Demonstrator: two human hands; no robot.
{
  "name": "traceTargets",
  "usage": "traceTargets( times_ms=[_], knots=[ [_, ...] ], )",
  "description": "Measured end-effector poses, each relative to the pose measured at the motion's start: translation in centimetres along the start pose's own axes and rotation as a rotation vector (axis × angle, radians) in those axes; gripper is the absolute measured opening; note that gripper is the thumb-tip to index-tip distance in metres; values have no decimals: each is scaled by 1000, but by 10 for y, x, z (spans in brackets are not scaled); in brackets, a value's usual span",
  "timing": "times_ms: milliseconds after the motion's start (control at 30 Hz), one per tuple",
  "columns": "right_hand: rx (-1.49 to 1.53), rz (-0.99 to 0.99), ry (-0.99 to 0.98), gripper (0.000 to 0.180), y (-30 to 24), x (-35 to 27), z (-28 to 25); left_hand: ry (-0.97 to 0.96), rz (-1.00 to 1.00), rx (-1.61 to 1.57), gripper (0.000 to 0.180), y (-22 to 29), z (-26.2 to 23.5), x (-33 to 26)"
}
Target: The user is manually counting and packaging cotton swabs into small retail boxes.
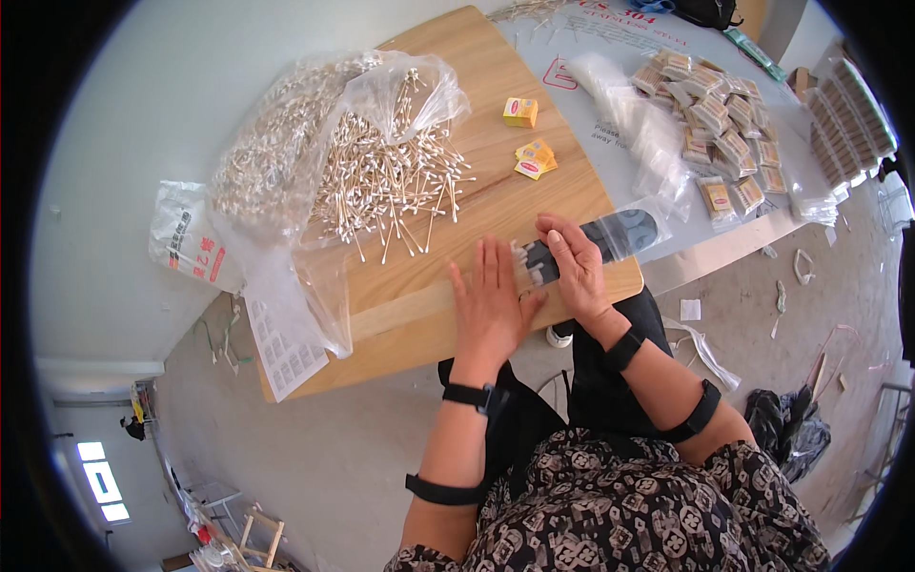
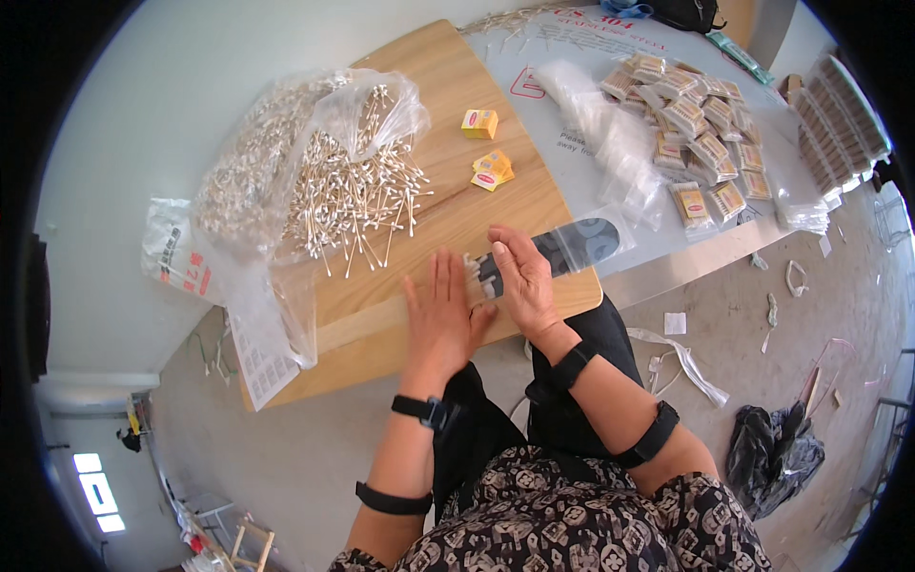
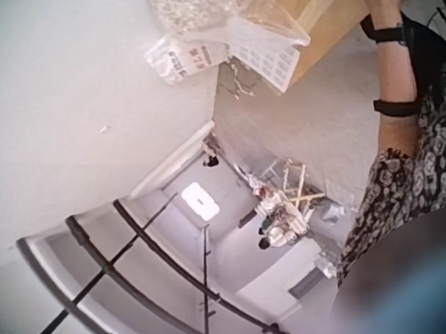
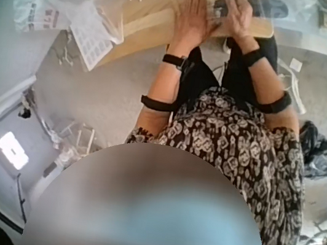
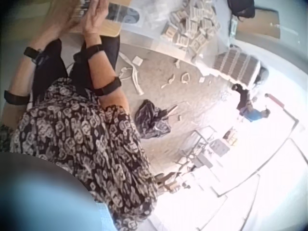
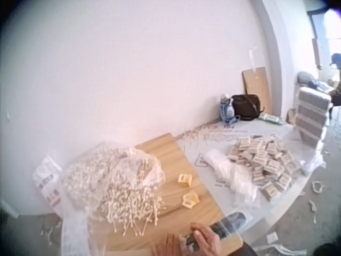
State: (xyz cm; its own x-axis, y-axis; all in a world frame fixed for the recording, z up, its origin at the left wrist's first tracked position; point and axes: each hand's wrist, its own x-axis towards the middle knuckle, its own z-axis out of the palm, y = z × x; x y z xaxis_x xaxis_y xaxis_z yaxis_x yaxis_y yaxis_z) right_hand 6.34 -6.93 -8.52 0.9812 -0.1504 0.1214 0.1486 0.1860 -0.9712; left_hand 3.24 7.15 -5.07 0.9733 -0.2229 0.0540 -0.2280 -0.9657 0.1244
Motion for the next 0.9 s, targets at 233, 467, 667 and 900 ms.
traceTargets(
  times_ms=[233,467,667,900],
  knots=[
    [68,43,34,42,-7,-11,12,211,-15,-390,69,-17,21,-14],
    [109,74,47,45,-2,-12,24,562,-380,-1326,60,-4,22,-1],
    [111,82,37,45,-1,-11,26,518,-262,-1311,50,-9,33,16],
    [7,-11,-6,45,-1,15,15,348,-207,-1239,47,-4,14,22]
  ],
)
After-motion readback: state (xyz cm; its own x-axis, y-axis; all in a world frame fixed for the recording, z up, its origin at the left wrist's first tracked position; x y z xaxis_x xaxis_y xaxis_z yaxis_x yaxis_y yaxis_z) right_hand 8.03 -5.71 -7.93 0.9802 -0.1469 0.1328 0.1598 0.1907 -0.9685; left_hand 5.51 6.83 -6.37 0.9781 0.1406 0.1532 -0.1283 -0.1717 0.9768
